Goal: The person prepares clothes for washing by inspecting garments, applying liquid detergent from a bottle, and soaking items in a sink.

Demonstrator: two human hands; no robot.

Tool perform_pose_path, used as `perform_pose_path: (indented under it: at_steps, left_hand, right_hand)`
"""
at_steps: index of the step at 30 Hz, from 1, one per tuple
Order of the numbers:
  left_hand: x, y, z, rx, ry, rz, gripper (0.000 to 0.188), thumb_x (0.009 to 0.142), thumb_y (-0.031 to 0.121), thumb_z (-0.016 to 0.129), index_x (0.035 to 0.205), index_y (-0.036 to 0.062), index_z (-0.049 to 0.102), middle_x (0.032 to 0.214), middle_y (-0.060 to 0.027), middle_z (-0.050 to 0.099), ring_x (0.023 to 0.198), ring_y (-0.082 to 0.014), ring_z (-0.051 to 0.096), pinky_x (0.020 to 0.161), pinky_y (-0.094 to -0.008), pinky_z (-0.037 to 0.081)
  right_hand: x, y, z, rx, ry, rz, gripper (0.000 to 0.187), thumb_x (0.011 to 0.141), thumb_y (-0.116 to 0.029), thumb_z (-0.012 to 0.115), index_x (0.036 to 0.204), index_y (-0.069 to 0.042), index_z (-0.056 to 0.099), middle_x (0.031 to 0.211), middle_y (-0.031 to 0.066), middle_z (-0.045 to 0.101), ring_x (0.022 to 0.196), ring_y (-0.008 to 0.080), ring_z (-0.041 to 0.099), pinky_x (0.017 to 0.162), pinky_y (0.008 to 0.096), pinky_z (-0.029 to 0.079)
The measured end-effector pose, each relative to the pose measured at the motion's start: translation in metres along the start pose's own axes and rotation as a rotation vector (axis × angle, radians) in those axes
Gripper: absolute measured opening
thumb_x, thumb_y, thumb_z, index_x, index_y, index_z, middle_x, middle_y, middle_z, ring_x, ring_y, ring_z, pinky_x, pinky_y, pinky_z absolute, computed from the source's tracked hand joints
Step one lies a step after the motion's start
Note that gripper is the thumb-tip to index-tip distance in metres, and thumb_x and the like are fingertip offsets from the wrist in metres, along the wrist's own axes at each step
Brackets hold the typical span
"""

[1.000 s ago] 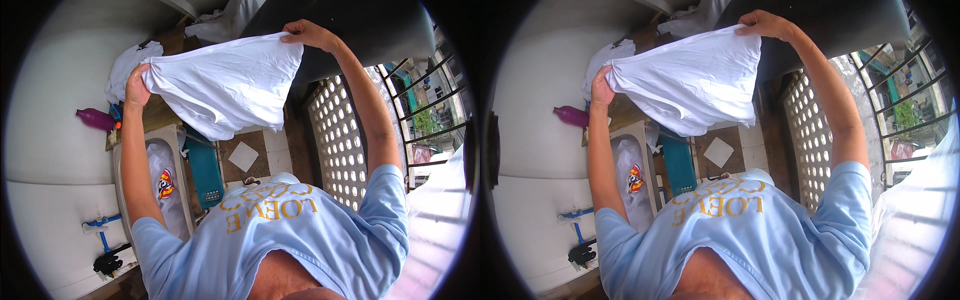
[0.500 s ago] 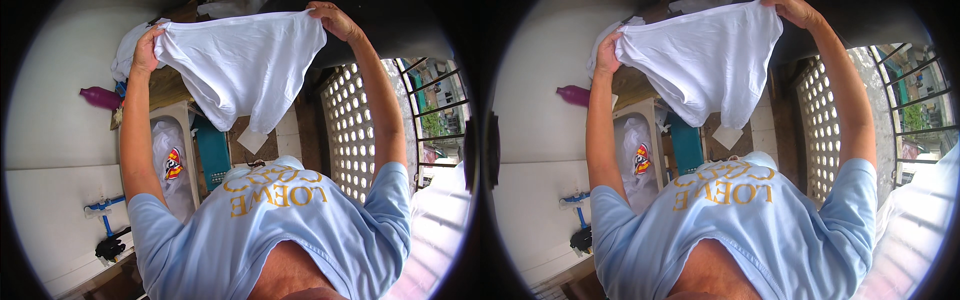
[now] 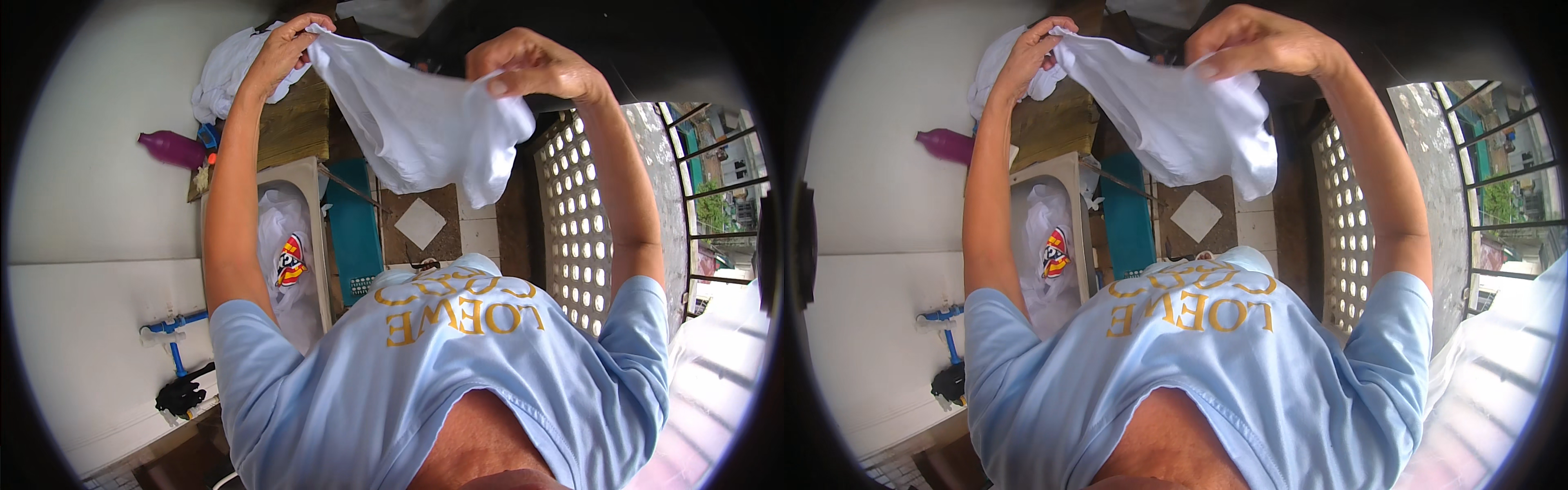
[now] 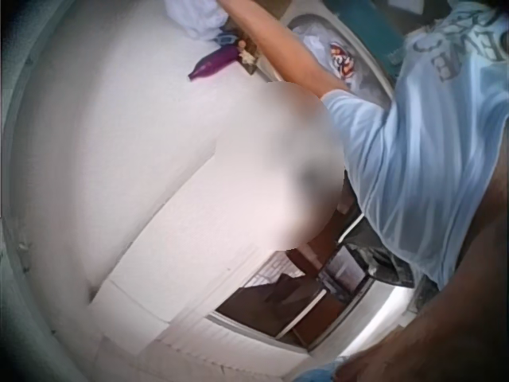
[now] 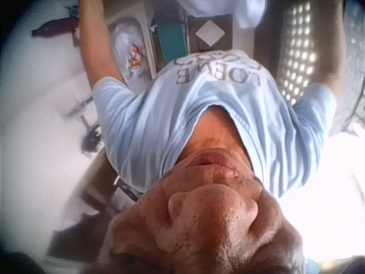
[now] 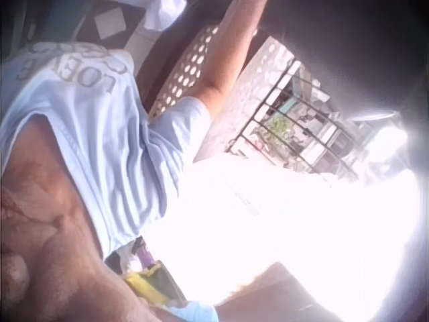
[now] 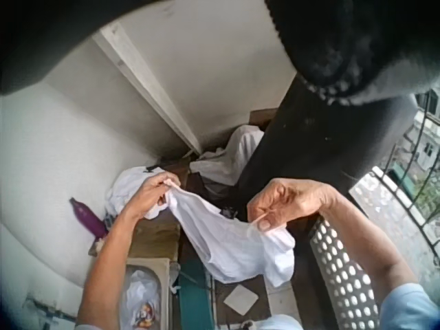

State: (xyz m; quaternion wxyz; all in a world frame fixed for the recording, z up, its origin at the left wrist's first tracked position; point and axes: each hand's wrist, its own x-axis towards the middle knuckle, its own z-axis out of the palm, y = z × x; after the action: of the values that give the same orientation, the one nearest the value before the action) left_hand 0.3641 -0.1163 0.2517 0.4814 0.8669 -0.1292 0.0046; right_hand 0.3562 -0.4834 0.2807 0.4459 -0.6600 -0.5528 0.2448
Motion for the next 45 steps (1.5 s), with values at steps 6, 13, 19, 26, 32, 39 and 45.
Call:
perform_pose_path:
  at_steps: [6,13,19,26,32,39,45]
  left_hand:
    - [0.008,0.052,0.044,-0.419,-0.174,0.336,0.019,0.096,0.005,0.050,0.106,0.0085,0.066,0.103,-0.0007,0.064,0.097,-0.0111,0.060,0.085,-0.0257,0.050]
    - [-0.006,0.051,0.093,-0.641,0.179,0.394,0.052,0.088,0.019,0.065,0.133,0.0081,0.042,0.129,-0.0095,0.051,0.106,-0.0159,0.055,0.095,-0.0340,0.045]
    - [-0.034,-0.078,0.122,-0.129,0.155,-0.077,0.041,0.084,0.028,0.070,0.113,0.0008,0.062,0.095,-0.0107,0.067,0.084,-0.0165,0.060,0.079,-0.0289,0.047]
    - [-0.018,-0.058,0.026,0.283,0.296,0.060,0.026,0.088,0.015,0.055,0.107,-0.0018,0.060,0.085,-0.0129,0.065,0.077,-0.0194,0.060,0.075,-0.0311,0.047]
    - [0.008,-0.014,0.018,0.311,0.112,-0.008,0.040,0.087,0.031,0.066,0.114,0.0036,0.060,0.103,-0.0128,0.066,0.092,-0.0229,0.062,0.083,-0.0331,0.048]
    - [-0.008,-0.029,-0.020,0.573,0.014,-0.616,0.051,0.088,0.045,0.058,0.123,0.0078,0.057,0.115,-0.0103,0.063,0.102,-0.0222,0.059,0.090,-0.0377,0.047]
    - [-0.007,-0.059,0.030,-0.719,0.425,-0.471,0.048,0.092,0.037,0.056,0.129,0.0066,0.051,0.122,-0.0139,0.059,0.112,-0.0251,0.058,0.095,-0.0352,0.047]
  right_hand:
    - [0.064,-0.005,0.005,-0.016,0.608,0.115,0.028,0.084,-0.023,0.067,0.096,0.002,0.065,0.088,0.0055,0.065,0.081,0.0171,0.061,0.075,0.0309,0.049]
    - [0.074,0.035,-0.029,-0.058,0.410,-0.010,0.028,0.087,-0.026,0.069,0.094,0.001,0.069,0.082,0.0028,0.066,0.079,0.0111,0.058,0.072,0.0295,0.047]
    - [0.053,0.038,-0.061,-0.135,0.609,0.148,0.029,0.089,-0.032,0.066,0.089,-0.003,0.069,0.079,-0.0001,0.066,0.072,0.0104,0.058,0.067,0.0281,0.048]
    - [0.013,0.053,-0.081,-0.263,0.675,0.352,0.032,0.086,-0.032,0.070,0.099,-0.002,0.070,0.090,0.0028,0.069,0.084,0.0134,0.061,0.078,0.0288,0.049]
    - [-0.018,0.064,-0.106,-0.099,0.801,0.406,0.069,0.078,-0.037,0.075,0.128,0.004,0.053,0.117,0.0141,0.062,0.106,0.0226,0.058,0.091,0.0325,0.046]
    - [-0.024,0.048,-0.104,-0.180,0.672,0.523,0.071,0.080,-0.037,0.072,0.133,0.004,0.047,0.119,0.0163,0.060,0.109,0.0269,0.057,0.093,0.0368,0.045]
    - [-0.020,0.070,-0.101,-0.297,0.752,0.511,0.058,0.083,-0.034,0.069,0.125,0.003,0.055,0.115,0.0156,0.061,0.110,0.0267,0.056,0.096,0.0343,0.042]
